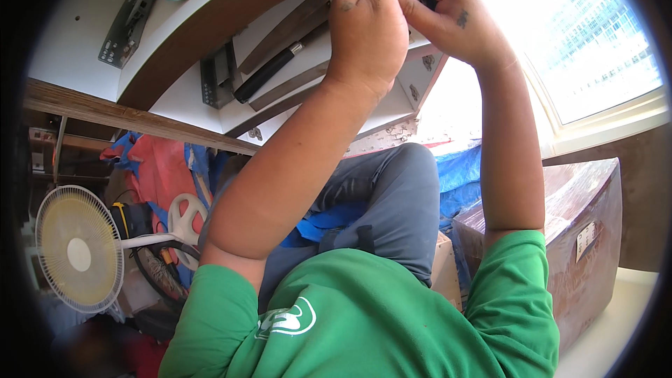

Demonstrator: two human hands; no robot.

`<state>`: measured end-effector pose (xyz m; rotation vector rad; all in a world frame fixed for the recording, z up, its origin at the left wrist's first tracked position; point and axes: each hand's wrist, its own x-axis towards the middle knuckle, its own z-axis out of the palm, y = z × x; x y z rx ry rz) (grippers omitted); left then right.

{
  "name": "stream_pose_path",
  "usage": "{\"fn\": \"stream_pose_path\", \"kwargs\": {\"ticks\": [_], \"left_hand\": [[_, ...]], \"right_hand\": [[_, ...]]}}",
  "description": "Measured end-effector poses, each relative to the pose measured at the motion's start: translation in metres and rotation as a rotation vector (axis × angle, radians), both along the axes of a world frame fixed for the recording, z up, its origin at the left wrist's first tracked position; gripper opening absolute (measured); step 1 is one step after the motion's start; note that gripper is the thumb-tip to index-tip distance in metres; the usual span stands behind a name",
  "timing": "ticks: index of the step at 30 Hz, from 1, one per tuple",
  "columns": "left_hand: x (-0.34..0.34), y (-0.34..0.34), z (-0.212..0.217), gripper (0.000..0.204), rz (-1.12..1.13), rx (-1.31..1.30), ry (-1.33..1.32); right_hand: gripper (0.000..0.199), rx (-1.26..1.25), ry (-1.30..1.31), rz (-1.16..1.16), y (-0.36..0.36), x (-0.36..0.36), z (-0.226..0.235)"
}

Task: The person assembles a wooden cabinet by attaching a metal hinge to the interior using a screwdriver. They position the hinge, align it, and tighten screws to secure it in place.

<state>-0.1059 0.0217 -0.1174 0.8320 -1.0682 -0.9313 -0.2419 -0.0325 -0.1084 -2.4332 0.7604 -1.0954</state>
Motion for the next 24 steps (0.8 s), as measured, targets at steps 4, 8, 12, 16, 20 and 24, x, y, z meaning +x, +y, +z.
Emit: {"fn": "stream_pose_path", "kwargs": {"ticks": [4, 8, 12, 16, 20, 24], "left_hand": [[0.011, 0.006, -0.003, 0.03, 0.115, -0.015, 0.226], [0.01, 0.004, -0.001, 0.028, 0.197, -0.053, -0.129], [0.011, 0.006, 0.001, 0.028, 0.103, -0.093, -0.103], [0.017, 0.013, 0.0, 0.028, 0.076, 0.063, 0.106], [0.009, 0.009, 0.002, 0.027, 0.214, -0.227, 0.07], [0.011, 0.008, 0.001, 0.027, 0.233, 0.141, -0.053]], "right_hand": [[0.031, -0.143, 0.049, 0.063, 0.0, 0.017, -0.003], [0.03, 0.015, -0.058, 0.047, 0.005, 0.016, -0.001], [0.032, -0.077, -0.024, 0.047, 0.005, 0.013, 0.002], [0.033, -0.096, 0.042, 0.066, 0.003, 0.02, -0.001], [0.034, -0.135, 0.017, 0.007, 0.007, 0.016, 0.004], [0.033, -0.11, 0.104, 0.043, 0.008, 0.018, 0.012]]}}
